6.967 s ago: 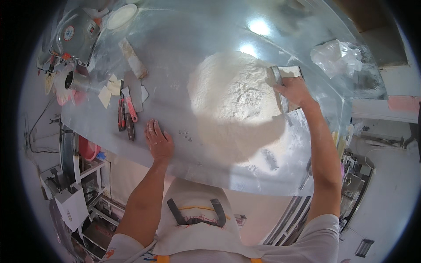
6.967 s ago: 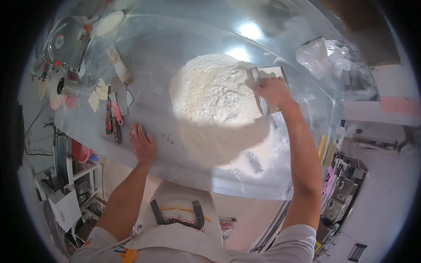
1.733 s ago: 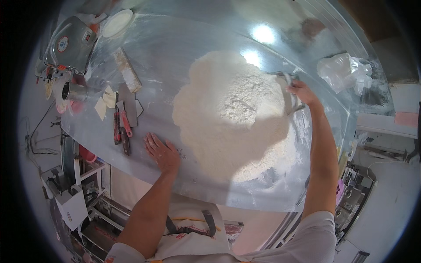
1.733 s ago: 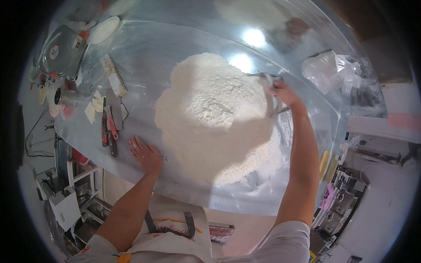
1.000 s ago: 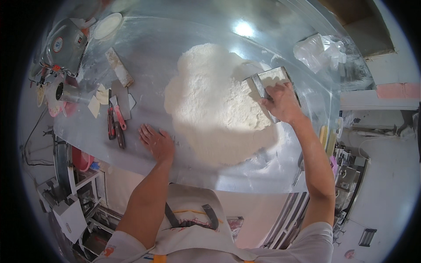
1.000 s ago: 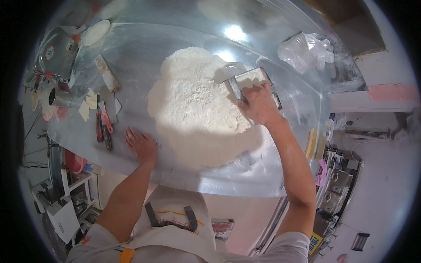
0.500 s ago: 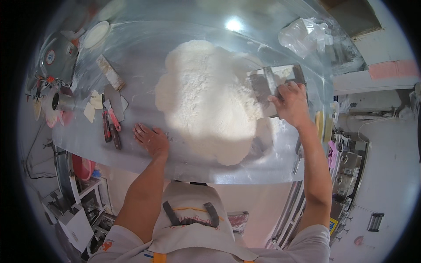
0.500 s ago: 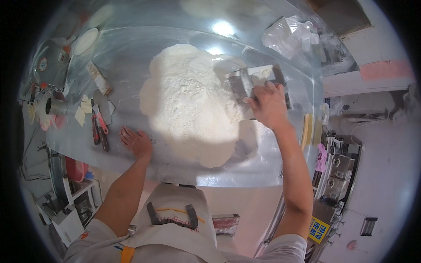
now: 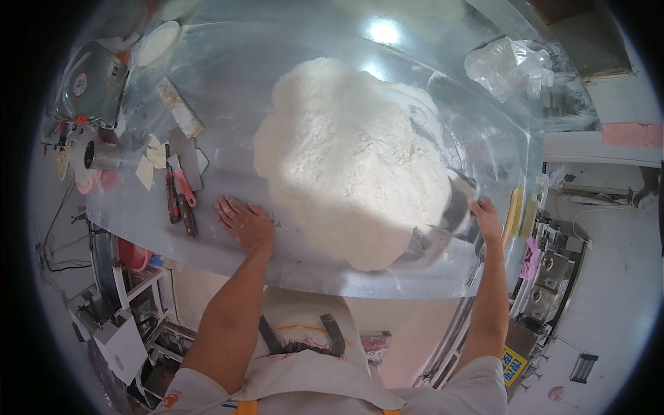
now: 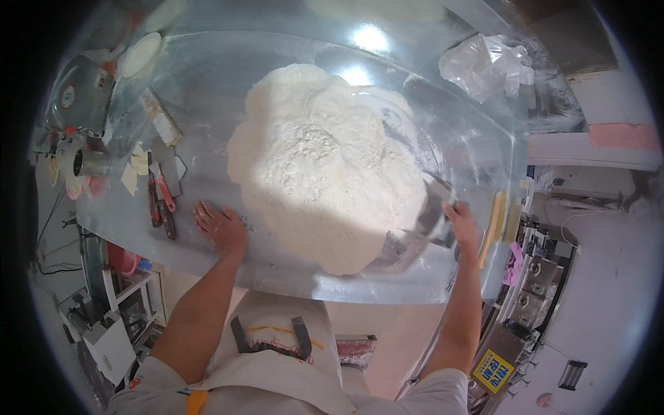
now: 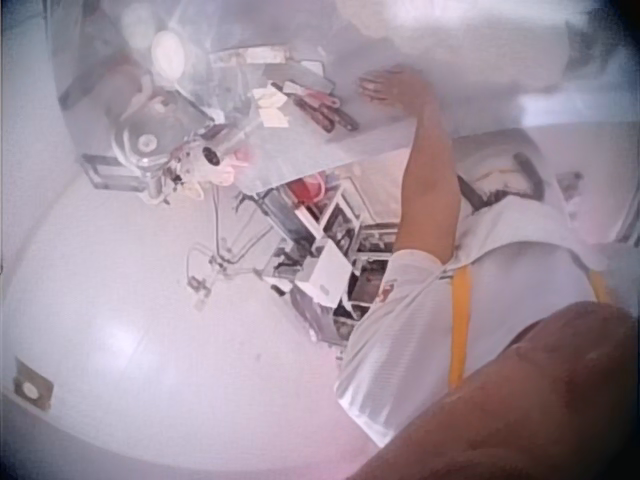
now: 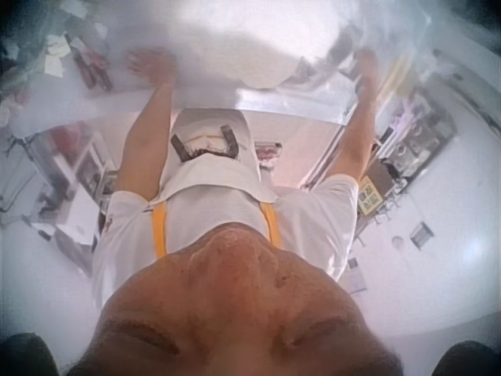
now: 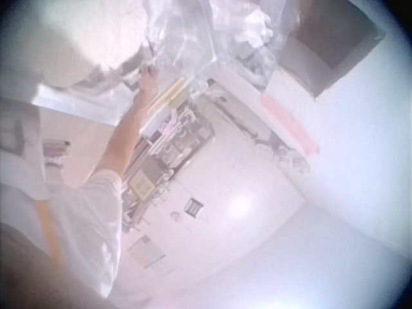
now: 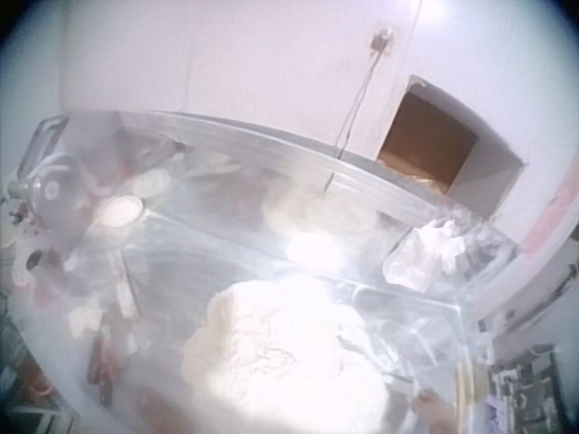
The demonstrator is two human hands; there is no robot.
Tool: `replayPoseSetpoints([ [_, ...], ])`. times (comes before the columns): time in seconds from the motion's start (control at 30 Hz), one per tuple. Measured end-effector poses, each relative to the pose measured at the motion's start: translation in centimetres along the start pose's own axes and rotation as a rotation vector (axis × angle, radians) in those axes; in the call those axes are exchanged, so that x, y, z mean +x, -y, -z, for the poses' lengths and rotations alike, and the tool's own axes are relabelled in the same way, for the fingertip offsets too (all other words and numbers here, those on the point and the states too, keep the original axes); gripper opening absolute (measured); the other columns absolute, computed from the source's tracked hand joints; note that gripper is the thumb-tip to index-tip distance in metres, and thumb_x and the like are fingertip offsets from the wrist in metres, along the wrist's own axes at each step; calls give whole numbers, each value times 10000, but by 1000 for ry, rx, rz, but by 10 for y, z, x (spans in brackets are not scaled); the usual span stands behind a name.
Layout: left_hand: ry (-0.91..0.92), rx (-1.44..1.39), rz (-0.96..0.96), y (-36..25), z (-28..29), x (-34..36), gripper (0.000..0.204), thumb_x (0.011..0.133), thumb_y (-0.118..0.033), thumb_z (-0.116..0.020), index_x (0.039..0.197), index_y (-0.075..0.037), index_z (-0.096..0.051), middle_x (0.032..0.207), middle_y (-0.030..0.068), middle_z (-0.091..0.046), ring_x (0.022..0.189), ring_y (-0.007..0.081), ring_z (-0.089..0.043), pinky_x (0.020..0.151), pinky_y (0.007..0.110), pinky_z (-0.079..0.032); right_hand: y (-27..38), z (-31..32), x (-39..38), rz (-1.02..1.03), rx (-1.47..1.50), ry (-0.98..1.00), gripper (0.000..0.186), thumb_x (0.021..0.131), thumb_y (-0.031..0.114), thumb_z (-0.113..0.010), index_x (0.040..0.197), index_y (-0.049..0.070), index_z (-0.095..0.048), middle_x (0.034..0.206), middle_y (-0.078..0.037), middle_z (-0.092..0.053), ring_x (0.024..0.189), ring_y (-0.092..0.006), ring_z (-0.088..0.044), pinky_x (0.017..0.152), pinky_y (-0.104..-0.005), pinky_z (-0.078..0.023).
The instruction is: The person scoops flour from a large sack into a metal scoop, spreads it on a stainless steel table, and repeatedly transfers portions into a dough machine hopper. The person uses a scoop and a dough scraper to manage the flour and feed the machine.
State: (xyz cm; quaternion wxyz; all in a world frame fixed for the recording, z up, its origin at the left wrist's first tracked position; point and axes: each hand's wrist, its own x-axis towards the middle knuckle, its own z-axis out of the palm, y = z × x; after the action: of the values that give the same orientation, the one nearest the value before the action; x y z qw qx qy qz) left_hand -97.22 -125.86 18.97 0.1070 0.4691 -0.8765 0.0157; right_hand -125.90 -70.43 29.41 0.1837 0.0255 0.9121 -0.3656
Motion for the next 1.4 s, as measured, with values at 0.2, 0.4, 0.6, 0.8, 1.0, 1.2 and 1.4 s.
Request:
replayPoseSetpoints([
  [0.2, 70, -33, 54, -3, 5, 3, 653, 1018, -265, -535, 1547, 83, -378, 1637, 211, -378, 1568, 370, -290, 1288, 535, -228, 161, -108, 36, 29, -122, 222, 473, 973, 451, -725, 926, -19, -695, 793, -51, -626, 754, -147, -553, 706, -357, -474],
  [0.4, 3, -5, 22, 1, -4, 0, 634, 1027, -270, -525, 1553, 54, -384, 1638, 202, -386, 1563, 372, -299, 1280, 539, -235, 257, -136, 23, 353, -604, 181, 555, 957, 534, -676, 856, -10, -722, 851, -247, -724, 832, -448, -693, 763, -517, -524],
  [0.6, 19, -42, 35, 1, 3, -2, 614, 1031, -270, -528, 1537, 60, -413, 1625, 215, -401, 1551, 395, -313, 1274, 535, -247, 326, -133, -8, 544, -950, 87, 537, 979, 499, -651, 935, -24, -767, 944, -272, -742, 941, -448, -730, 857, -518, -580],
  [0.8, -2, -79, 2, 2, 5, -4, 630, 1035, -271, -527, 1517, 116, -408, 1621, 246, -389, 1553, 392, -308, 1280, 542, -230, 365, -123, -41, 548, -1051, 32, 533, 987, 493, -645, 995, -23, -778, 973, -262, -757, 968, -448, -742, 875, -514, -589],
  [1.0, 39, -66, 15, 5, 8, -2, 635, 1032, -288, -525, 1515, 112, -421, 1620, 236, -402, 1552, 378, -315, 1284, 529, -229, 357, -90, -65, 505, -979, -87, 493, 994, 503, -640, 992, 37, -800, 966, -232, -766, 970, -390, -760, 869, -489, -584],
  [1.2, 84, -24, 29, 5, 2, 0, 654, 1030, -304, -505, 1526, 112, -413, 1641, 224, -376, 1562, 370, -298, 1291, 523, -219, 205, -25, -88, 127, -314, -148, 553, 952, 536, -711, 792, 7, -712, 673, -134, -662, 666, -249, -641, 655, -408, -491],
  [1.4, 83, -40, 28, 6, 1, 0, 657, 1032, -304, -499, 1531, 111, -404, 1647, 230, -359, 1567, 390, -282, 1289, 543, -213, 36, -46, -206, -204, 206, -10, 354, 1011, 388, -727, 832, 93, -651, 702, 59, -541, 648, -59, -482, 574, -273, -382],
])
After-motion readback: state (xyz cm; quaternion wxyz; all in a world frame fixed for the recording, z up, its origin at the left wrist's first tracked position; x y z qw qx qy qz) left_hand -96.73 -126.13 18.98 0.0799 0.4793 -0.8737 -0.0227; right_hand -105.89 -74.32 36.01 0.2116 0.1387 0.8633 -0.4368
